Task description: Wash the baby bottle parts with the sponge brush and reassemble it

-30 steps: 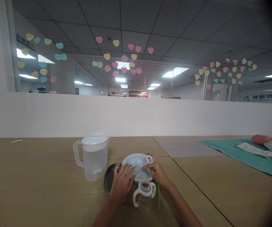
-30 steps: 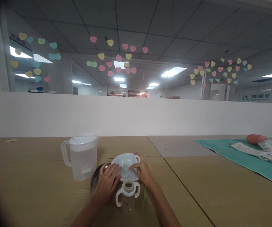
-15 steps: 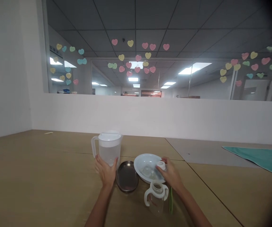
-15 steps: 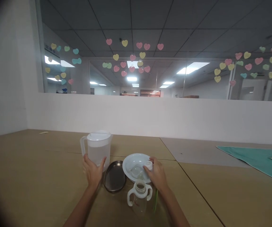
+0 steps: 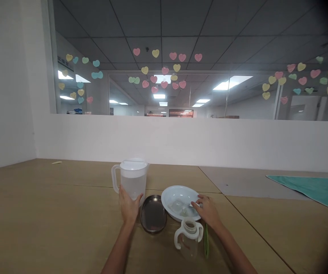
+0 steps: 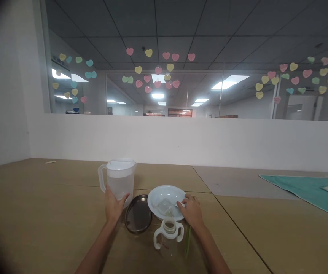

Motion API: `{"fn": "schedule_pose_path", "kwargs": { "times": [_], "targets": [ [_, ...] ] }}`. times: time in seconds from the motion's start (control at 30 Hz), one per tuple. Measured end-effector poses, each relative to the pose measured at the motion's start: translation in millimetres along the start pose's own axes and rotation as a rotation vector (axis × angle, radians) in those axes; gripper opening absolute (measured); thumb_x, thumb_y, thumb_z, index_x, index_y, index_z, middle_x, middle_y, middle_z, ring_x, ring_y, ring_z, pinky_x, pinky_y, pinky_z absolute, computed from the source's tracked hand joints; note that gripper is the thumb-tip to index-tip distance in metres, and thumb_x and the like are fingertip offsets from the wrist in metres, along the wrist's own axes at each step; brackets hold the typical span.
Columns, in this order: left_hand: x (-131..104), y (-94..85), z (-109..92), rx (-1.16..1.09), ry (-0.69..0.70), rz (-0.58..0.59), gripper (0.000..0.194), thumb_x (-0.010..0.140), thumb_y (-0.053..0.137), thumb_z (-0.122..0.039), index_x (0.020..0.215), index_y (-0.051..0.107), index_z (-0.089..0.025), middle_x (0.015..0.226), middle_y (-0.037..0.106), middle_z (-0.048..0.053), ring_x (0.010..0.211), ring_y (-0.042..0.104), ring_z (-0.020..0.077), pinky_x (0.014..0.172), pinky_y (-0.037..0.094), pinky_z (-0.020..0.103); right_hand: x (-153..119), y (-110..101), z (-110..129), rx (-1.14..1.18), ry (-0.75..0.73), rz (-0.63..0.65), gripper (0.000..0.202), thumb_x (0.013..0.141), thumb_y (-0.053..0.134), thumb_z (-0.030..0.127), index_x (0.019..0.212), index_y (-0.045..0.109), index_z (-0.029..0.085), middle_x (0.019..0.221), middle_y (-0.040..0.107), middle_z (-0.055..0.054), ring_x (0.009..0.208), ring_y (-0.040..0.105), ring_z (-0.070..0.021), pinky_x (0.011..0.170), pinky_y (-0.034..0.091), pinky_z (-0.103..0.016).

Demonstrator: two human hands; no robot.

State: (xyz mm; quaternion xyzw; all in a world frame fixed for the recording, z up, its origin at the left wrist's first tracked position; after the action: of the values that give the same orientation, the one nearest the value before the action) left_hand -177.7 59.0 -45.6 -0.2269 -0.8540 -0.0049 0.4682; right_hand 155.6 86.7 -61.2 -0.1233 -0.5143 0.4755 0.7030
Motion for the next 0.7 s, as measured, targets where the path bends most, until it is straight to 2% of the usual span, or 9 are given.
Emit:
{"fn": "schedule_pose_path", "kwargs": {
  "times": [0.1,0.27,0.47,0.53,0.63,0.7],
  "targets": [
    [2,-6.3,-9,0.008,0.102,0.057,0.088,0.081,0.059,-0.041,0.147,0.007,-0.014,0.144,0.032,0.023,0.133,0.031,0.0374,0.105,0.034,0.055,0,0,-2,0.008,0.027,0.002,0.022,0.074,0.057,0.035,0.067,0.071,0.021,0.106,0.067,-0.01,0.102,0.057,-0.0266,0.091,0.041,-0.04],
    [4,-14.1,-31,0.12,0.349,0.162,0.076,0.086,0.053,-0.029,0.148,0.01,-0.017,0.149,0.027,0.021,0.138,0.023,0.0363,0.106,0.028,0.06,0,-3,2,0.018,0.048,0.03,0.021,0.073,0.057,0.033,0.064,0.071,0.02,0.108,0.066,-0.011,0.102,0.057,-0.0266,0.093,0.041,-0.041],
    [2,-14.5,-49,0.264,0.617,0.231,0.062,0.085,0.044,-0.01,0.143,0.031,-0.026,0.149,0.032,0.011,0.14,0.02,0.0319,0.108,0.021,0.061,0,-2,2,0.019,0.039,-0.016,0.019,0.073,0.057,0.03,0.063,0.07,0.02,0.106,0.067,-0.011,0.101,0.058,-0.0261,0.092,0.043,-0.039],
    [1,-14.0,-50,0.288,0.648,0.246,0.063,0.084,0.044,-0.007,0.142,0.033,-0.027,0.149,0.033,0.01,0.14,0.02,0.0311,0.109,0.021,0.061,-1,-2,2,0.038,0.027,-0.046,0.02,0.075,0.055,0.032,0.075,0.071,0.02,0.106,0.066,-0.011,0.101,0.058,-0.0257,0.092,0.043,-0.04],
    [-1,-13.9,-50,0.297,0.645,0.264,0.063,0.084,0.043,-0.007,0.143,0.032,-0.026,0.149,0.032,0.011,0.14,0.019,0.031,0.108,0.023,0.061,-1,-7,4,0.1,-0.012,-0.097,0.033,0.082,0.048,0.038,0.099,0.067,0.016,0.106,0.065,-0.012,0.101,0.058,-0.0248,0.092,0.043,-0.039],
    [-1,-14.0,-49,0.286,0.631,0.27,0.063,0.084,0.043,-0.008,0.143,0.032,-0.026,0.149,0.032,0.011,0.14,0.019,0.0312,0.108,0.022,0.062,-1,-10,5,0.145,-0.03,-0.125,0.036,0.086,0.044,0.04,0.101,0.065,0.015,0.103,0.065,-0.012,0.1,0.058,-0.0245,0.09,0.043,-0.038]
  ]
}}
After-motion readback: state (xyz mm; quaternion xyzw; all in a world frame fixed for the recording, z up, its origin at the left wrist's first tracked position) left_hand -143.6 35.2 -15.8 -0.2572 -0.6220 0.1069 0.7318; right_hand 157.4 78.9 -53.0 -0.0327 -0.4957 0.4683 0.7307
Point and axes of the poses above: each hand's wrist, its own x-axis towards the middle knuckle, its own y-axis out of the palm, z = x × y, the point moved 1 cm from there along x, towards the middle knuckle
